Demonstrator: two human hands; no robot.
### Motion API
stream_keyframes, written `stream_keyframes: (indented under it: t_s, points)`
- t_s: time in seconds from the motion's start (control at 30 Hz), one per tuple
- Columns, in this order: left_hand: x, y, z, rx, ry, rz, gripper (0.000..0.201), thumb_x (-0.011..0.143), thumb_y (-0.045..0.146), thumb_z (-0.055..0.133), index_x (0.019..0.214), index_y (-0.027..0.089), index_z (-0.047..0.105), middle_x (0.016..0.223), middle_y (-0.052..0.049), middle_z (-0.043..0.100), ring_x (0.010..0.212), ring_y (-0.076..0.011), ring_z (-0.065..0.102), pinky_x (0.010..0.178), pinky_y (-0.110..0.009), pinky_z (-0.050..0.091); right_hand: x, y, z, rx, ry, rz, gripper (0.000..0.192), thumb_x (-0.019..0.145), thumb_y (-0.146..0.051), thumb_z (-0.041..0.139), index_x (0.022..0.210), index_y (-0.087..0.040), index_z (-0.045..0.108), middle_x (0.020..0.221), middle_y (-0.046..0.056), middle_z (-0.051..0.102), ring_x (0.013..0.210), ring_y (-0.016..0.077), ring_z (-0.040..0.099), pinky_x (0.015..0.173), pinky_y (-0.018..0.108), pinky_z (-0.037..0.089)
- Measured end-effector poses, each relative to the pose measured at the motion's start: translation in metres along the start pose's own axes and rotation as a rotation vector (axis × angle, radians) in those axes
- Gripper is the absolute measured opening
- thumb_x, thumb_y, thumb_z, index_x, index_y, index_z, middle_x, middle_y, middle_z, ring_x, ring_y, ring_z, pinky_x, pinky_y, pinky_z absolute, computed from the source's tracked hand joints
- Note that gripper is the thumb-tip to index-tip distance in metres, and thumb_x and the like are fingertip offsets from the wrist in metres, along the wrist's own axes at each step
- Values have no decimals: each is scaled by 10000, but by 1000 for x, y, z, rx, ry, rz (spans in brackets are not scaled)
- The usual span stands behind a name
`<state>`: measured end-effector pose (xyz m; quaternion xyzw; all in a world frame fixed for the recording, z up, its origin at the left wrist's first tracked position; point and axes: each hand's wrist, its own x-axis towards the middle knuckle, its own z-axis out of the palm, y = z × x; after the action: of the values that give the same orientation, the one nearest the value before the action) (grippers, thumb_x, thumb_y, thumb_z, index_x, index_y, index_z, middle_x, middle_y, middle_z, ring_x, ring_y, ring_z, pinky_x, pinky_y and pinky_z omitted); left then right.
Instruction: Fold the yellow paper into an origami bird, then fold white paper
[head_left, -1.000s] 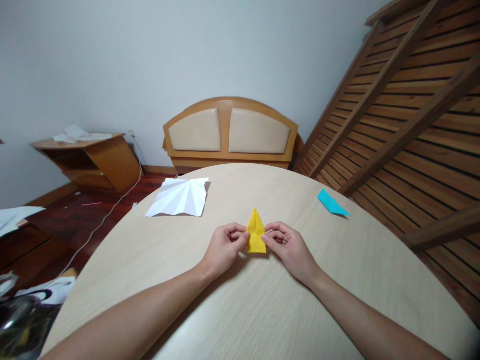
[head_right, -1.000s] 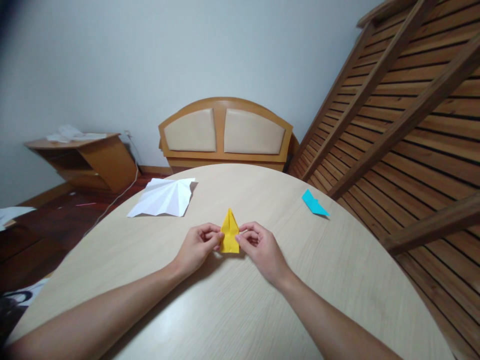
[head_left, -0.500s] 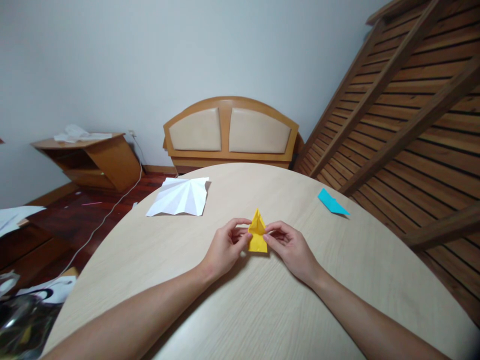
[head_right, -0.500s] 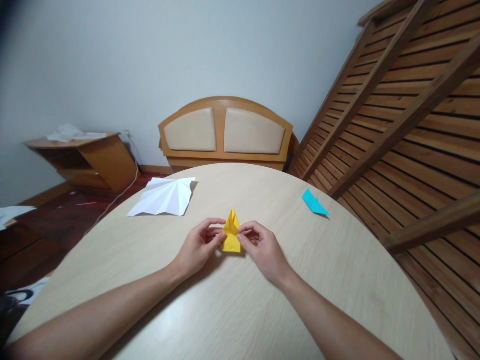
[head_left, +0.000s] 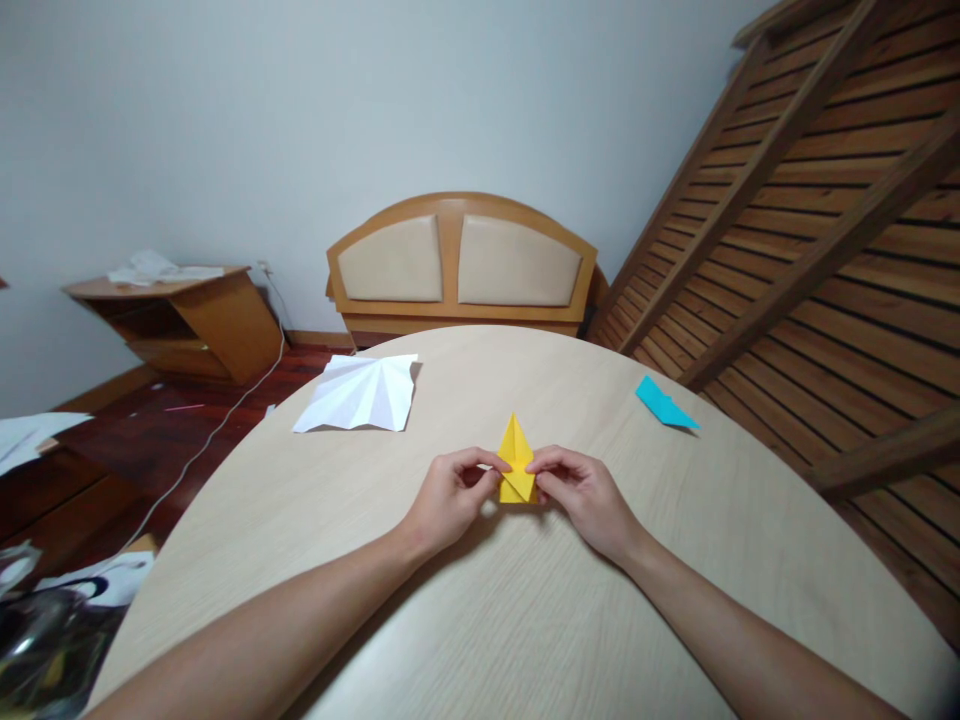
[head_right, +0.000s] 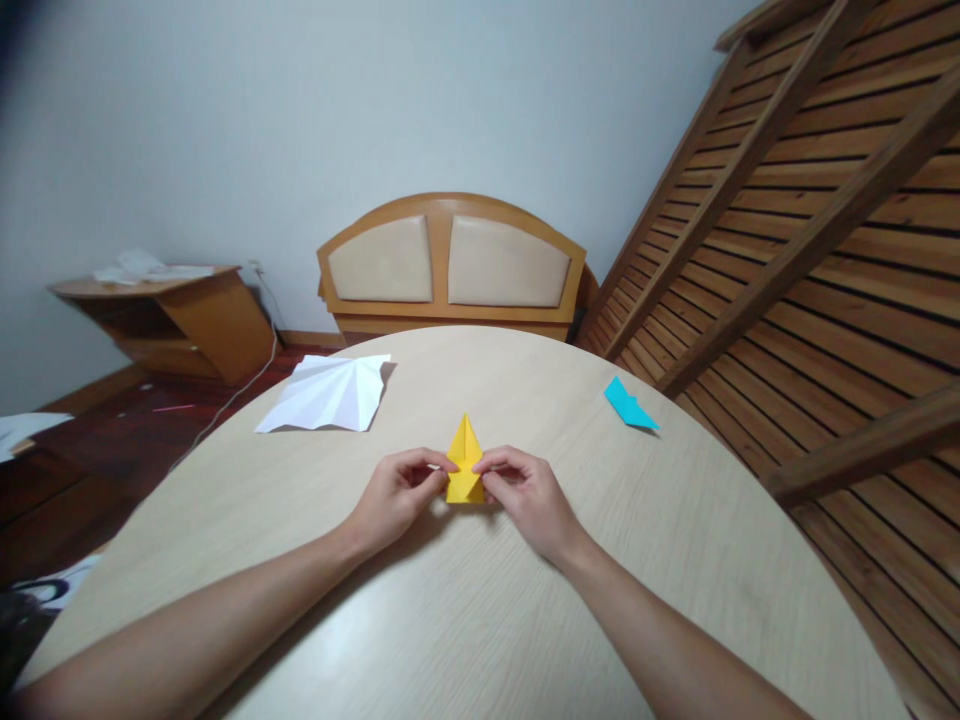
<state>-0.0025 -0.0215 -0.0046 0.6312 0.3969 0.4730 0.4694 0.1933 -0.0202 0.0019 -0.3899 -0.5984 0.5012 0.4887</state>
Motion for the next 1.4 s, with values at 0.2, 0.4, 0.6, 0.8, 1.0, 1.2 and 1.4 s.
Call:
stream_keyframes:
  t_s: [0.2,0.4,0.6,0.8,1.0,1.2,1.4]
  points:
    - [-2,5,2,-76,-18,-13,201,819,311,685,879,123,723,914,-100,744,737,-148,666,659,-249,510,-2,0,0,-20,15,-18,63,783,-281,730,776,-220,744,913,42,708,722,149,651,612,254,549]
    - [-2,6,3,-108,14,-63,223,787,298,753,916,125,699,864,-74,729,698,-138,681,631,-237,522,-4,-2,0,-48,4,-34,139,812,-342,725,822,-205,751,1014,76,686,838,185,690,673,287,605]
    - [0,4,3,-198,55,-56,271,755,297,806,921,137,663,884,-48,710,696,-122,679,666,-249,545,-4,-2,2,-94,39,-41,205,798,-376,758,892,-196,741,970,79,702,831,193,697,671,292,611]
    - [2,4,3,-284,56,-99,283,744,296,817,888,139,631,717,-13,699,672,-115,666,653,-222,514,-3,-2,3,-54,83,-4,238,755,-359,801,884,-196,685,835,44,708,746,170,685,688,293,597]
    - [2,5,3,-307,52,-146,360,744,325,818,941,149,573,738,-39,739,643,-122,669,620,-217,491,-2,-5,4,-48,95,-18,229,754,-332,797,818,-208,615,782,1,636,725,144,642,665,260,556]
    - [-1,7,4,-164,42,-102,286,782,331,761,938,125,637,792,-64,736,697,-140,674,672,-248,513,-3,-5,4,-80,82,-34,229,771,-311,772,838,-208,579,784,-8,598,726,142,611,657,262,537]
    - [-4,11,5,18,44,-6,228,811,316,732,928,133,662,854,-64,720,727,-145,660,677,-260,527,-6,-5,6,-138,59,-57,207,789,-294,746,855,-211,568,817,9,610,759,159,622,677,279,544]
